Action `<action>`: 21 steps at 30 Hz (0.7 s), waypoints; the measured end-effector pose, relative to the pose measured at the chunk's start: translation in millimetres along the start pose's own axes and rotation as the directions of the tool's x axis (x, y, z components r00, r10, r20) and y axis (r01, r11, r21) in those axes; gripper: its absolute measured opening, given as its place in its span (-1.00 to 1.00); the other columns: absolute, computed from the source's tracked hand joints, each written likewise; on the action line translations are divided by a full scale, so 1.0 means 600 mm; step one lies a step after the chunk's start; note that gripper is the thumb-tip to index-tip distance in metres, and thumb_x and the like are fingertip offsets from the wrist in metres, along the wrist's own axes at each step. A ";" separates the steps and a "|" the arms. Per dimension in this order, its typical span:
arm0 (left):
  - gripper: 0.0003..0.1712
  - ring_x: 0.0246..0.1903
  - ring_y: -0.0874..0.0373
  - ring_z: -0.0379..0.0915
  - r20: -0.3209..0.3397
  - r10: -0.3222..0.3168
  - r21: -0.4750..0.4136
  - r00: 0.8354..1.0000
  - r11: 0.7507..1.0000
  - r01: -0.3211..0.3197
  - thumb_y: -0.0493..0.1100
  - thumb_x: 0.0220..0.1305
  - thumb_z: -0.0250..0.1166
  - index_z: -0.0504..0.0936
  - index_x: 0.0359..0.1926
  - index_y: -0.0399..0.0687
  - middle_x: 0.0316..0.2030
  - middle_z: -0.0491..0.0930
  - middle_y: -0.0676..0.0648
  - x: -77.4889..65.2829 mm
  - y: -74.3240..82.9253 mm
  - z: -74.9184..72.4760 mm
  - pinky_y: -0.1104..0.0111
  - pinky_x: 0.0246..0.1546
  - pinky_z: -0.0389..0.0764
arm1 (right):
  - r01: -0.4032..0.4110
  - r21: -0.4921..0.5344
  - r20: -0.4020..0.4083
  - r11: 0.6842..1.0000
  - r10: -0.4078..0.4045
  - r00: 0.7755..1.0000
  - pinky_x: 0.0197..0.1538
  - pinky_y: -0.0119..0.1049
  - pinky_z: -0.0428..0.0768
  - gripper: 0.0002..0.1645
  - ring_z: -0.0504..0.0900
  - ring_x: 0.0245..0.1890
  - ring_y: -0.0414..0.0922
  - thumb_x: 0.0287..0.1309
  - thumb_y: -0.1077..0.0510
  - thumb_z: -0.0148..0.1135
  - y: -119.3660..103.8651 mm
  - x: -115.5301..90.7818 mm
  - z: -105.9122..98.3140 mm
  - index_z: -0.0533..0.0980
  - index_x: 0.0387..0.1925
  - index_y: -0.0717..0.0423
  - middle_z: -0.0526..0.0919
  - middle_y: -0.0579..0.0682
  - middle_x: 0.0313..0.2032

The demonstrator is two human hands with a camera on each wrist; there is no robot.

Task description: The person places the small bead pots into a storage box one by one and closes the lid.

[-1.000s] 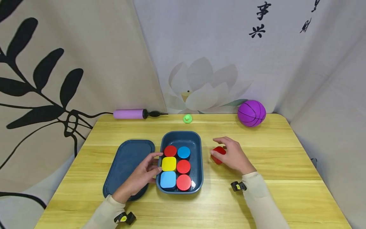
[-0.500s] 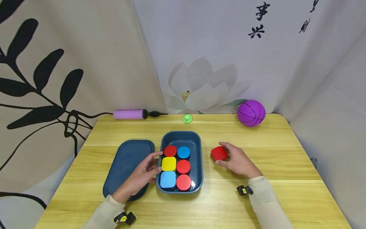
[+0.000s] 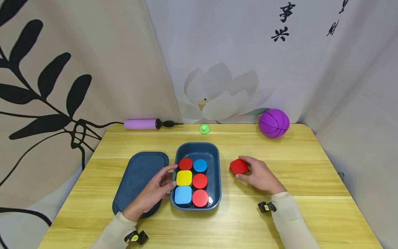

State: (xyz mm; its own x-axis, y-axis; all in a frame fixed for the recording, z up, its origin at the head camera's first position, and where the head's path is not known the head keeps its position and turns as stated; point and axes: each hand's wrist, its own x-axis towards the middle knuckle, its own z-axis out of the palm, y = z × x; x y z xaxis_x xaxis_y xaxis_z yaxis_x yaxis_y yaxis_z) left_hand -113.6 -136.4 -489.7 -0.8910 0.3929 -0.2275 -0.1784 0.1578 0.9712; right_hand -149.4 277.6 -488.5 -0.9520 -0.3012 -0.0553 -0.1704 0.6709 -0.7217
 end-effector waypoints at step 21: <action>-0.30 0.07 -0.01 0.53 -0.003 -0.002 0.001 1.000 1.000 0.002 -0.18 0.58 0.23 0.23 0.61 0.16 0.36 0.34 -0.35 0.003 -0.001 -0.001 0.13 -0.14 0.78 | 0.091 0.065 -0.122 0.994 -0.083 0.989 0.11 -0.03 0.76 -0.13 0.68 0.09 0.05 0.18 0.25 0.48 -0.050 0.034 -0.010 0.38 0.50 0.16 0.56 0.09 0.27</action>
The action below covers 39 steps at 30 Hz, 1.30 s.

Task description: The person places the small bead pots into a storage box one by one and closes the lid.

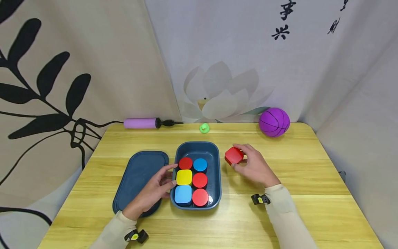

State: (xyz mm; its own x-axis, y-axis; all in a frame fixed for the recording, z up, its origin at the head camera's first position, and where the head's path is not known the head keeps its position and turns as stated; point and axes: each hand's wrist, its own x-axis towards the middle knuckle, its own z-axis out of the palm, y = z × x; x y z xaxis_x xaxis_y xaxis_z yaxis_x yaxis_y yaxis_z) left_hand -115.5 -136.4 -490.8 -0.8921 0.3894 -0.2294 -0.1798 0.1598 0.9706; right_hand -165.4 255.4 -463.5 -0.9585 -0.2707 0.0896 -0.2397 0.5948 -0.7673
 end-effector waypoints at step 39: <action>-0.31 0.06 -0.01 0.55 0.000 0.002 0.014 1.000 1.000 -0.002 -0.14 0.56 0.26 0.26 0.60 0.18 0.34 0.37 -0.32 -0.002 0.003 -0.004 0.12 -0.09 0.78 | 0.197 -0.075 0.111 0.978 -0.188 0.976 0.15 0.00 0.74 -0.14 0.62 0.17 0.08 0.16 0.11 0.48 -0.099 0.123 0.112 0.43 0.47 0.21 0.59 0.16 0.32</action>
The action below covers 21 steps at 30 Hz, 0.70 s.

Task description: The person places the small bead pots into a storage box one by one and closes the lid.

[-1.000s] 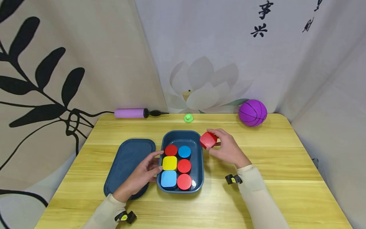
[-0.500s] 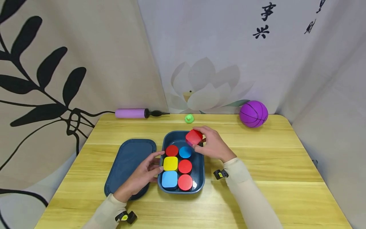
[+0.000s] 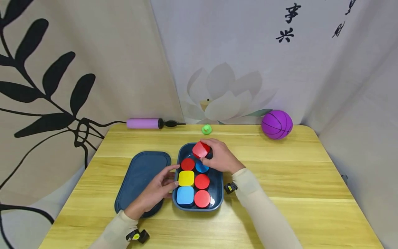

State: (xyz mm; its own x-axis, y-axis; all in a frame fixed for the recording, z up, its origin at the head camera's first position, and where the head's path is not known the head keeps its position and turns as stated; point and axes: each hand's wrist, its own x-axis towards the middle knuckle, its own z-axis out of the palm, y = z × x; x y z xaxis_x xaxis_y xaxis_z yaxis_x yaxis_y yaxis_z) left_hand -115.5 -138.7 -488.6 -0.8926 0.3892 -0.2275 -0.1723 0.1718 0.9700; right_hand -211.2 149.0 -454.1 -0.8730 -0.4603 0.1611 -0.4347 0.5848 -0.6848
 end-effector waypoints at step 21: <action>-0.31 0.06 0.02 0.57 -0.006 -0.005 0.002 1.000 1.000 0.005 -0.14 0.56 0.26 0.27 0.59 0.16 0.33 0.39 -0.33 0.003 0.001 0.002 0.14 -0.12 0.78 | 0.081 -0.120 0.063 0.990 -0.074 0.995 0.29 -0.06 0.66 -0.34 0.60 0.23 0.03 0.32 0.18 0.40 0.002 0.017 0.024 0.51 0.40 0.24 0.54 0.09 0.33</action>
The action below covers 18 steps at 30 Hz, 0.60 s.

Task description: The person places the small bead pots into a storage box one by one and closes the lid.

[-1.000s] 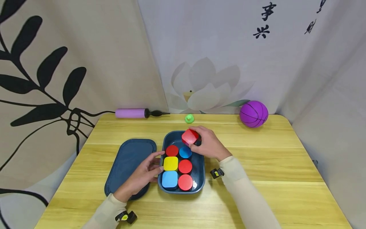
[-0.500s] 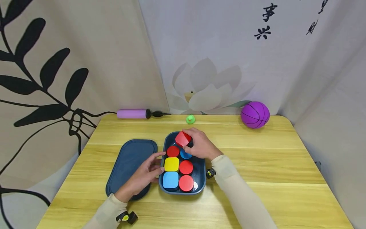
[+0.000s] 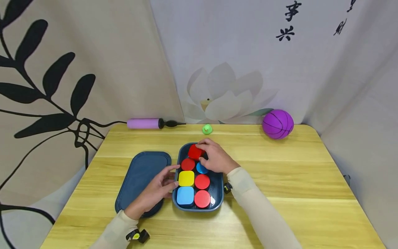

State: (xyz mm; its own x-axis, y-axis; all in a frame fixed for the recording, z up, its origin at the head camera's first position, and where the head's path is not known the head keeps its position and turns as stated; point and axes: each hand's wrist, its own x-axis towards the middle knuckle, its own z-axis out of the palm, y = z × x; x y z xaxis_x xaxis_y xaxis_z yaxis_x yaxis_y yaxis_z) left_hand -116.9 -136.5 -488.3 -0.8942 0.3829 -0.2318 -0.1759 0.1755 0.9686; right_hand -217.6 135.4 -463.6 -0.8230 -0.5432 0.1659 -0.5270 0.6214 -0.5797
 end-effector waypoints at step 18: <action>-0.32 0.07 0.02 0.56 0.015 -0.001 -0.007 1.000 1.000 0.001 -0.13 0.56 0.26 0.27 0.59 0.19 0.34 0.39 -0.32 0.001 -0.001 -0.001 0.16 -0.10 0.77 | -0.026 -0.065 0.023 0.998 0.027 0.999 0.29 -0.04 0.66 -0.46 0.61 0.21 0.04 0.37 0.17 0.39 0.002 -0.004 0.000 0.60 0.32 0.21 0.59 0.09 0.27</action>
State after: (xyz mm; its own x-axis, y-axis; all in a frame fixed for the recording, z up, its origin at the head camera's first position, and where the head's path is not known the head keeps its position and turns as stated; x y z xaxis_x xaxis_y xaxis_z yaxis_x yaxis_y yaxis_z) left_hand -117.7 -136.9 -488.9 -0.8880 0.3961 -0.2338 -0.1793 0.1698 0.9690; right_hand -216.3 137.7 -464.6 -0.8322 -0.5385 0.1319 -0.5182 0.6707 -0.5307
